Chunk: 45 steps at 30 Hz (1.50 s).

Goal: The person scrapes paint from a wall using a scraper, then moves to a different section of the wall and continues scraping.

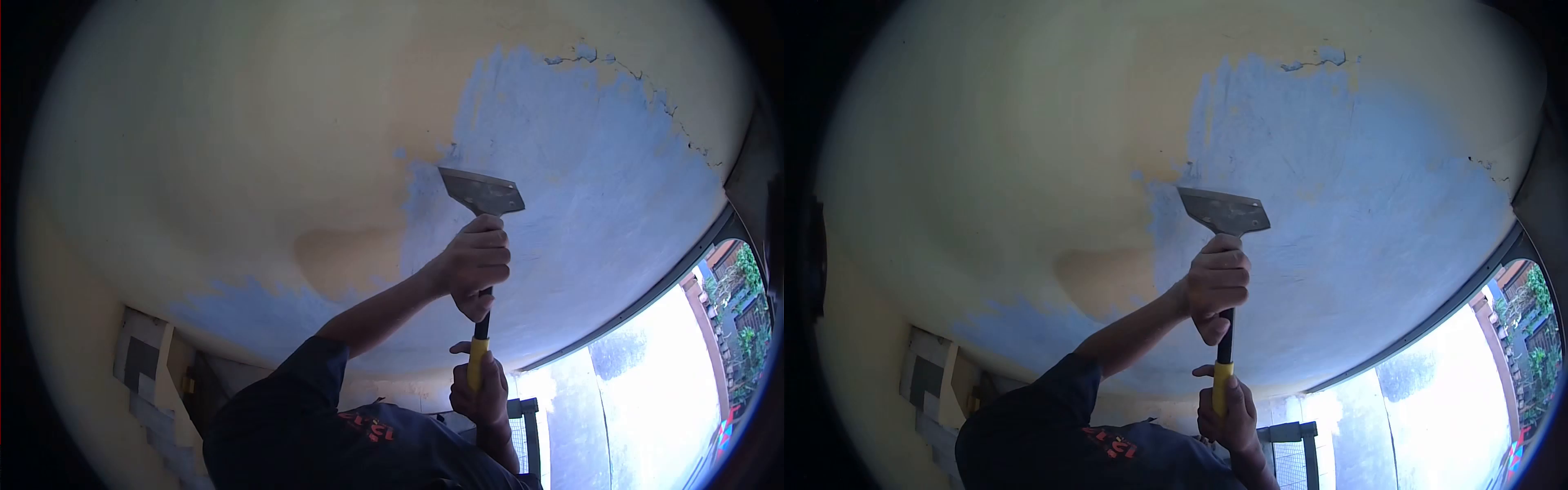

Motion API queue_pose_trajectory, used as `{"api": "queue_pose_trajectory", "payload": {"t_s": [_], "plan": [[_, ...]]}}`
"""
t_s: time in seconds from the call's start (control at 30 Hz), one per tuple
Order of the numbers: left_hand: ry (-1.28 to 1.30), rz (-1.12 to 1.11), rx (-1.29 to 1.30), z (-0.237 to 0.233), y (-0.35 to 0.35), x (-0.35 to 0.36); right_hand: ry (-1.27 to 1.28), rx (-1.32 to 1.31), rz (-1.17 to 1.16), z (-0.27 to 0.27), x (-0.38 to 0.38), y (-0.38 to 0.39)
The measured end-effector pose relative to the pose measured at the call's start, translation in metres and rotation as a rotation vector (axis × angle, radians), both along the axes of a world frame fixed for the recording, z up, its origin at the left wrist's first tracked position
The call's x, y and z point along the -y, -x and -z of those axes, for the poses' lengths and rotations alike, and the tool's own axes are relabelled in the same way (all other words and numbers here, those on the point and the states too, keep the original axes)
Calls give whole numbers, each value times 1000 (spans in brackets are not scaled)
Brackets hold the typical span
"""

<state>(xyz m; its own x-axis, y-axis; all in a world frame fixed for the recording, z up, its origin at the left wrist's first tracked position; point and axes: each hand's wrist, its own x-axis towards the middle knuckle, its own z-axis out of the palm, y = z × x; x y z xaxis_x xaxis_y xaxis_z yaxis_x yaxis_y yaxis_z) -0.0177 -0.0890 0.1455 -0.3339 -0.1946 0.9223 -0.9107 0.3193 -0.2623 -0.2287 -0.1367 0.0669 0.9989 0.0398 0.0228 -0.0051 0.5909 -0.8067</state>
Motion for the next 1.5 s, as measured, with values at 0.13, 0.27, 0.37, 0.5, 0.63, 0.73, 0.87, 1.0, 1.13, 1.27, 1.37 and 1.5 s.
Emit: {"api": "queue_pose_trajectory", "payload": {"t_s": [0.13,0.27,0.37,0.5,0.63,0.73,0.87,1.0,1.13,1.27,1.37,1.5], "plan": [[45,16,-57,6,-2,11,23,-30,12,-2,7,-2],[60,23,-58,-2,-5,15,-47,-34,-4,0,10,-6],[84,23,-58,-1,-9,20,-7,-58,14,-4,15,-9],[145,81,-61,-13,-12,23,-5,-82,29,-15,11,-11],[158,38,-38,-26,-13,29,52,-93,63,-34,19,-9],[202,63,-50,-35,-13,34,89,-87,94,-45,20,-10],[227,91,-2,-59,-13,33,140,-42,127,-57,15,-9],[144,49,-51,-33,-6,31,80,-85,123,-45,15,-2],[156,83,-68,-44,-9,32,63,-73,109,-54,15,-9],[164,38,-32,-53,-12,33,98,-72,96,-63,19,-9],[162,12,-39,-37,-10,32,33,-98,34,-48,23,-2],[161,48,-79,-54,-18,34,71,-87,89,-63,20,-16]]}}
